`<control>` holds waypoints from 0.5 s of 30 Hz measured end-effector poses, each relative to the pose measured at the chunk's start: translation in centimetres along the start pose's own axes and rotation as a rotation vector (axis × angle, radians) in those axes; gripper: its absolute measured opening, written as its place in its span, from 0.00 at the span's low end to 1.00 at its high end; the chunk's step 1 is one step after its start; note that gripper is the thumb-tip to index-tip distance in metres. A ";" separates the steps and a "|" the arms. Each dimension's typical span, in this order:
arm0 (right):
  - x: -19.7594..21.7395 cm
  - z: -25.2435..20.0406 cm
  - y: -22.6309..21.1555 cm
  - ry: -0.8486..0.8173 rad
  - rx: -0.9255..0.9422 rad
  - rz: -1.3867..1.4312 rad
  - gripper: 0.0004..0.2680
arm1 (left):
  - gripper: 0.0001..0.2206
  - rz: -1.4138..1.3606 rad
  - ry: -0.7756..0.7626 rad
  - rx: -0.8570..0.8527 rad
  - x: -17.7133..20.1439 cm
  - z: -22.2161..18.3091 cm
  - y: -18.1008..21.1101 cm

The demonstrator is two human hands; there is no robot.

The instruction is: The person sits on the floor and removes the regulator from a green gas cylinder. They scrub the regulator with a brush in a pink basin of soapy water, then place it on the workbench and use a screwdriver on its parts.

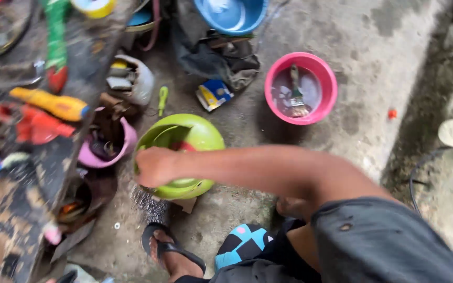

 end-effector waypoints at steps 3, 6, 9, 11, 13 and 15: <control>9.2 -2.8 5.5 -0.074 0.385 -0.176 0.07 | 0.26 0.086 0.052 -0.001 -2.0 -3.3 5.3; 19.7 -9.7 13.6 0.181 0.331 -0.012 0.05 | 0.25 -0.002 -0.060 -0.074 0.8 -1.2 6.7; 30.3 -10.1 44.3 0.714 -0.018 -0.196 0.10 | 0.26 -0.138 -0.145 -0.138 1.9 -0.7 8.1; 28.3 -7.2 61.3 0.987 -0.071 -0.369 0.16 | 0.28 -0.168 -0.116 -0.138 4.5 -1.8 8.5; 31.0 -0.9 67.9 0.950 0.006 -0.315 0.15 | 0.34 -0.283 -0.146 -0.213 5.0 -2.3 9.7; 30.9 2.6 69.6 0.933 0.064 -0.273 0.14 | 0.30 -0.401 -0.089 -0.164 1.6 -3.1 12.2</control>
Point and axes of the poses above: each hand's wrist, its own z-axis towards the middle knuckle, its own x-axis out of the back of the hand, y = z × x, the point moved 1 cm from there along z, towards the middle knuckle, and after that the axes turned 12 degrees about -x, right-handed, at the moved point
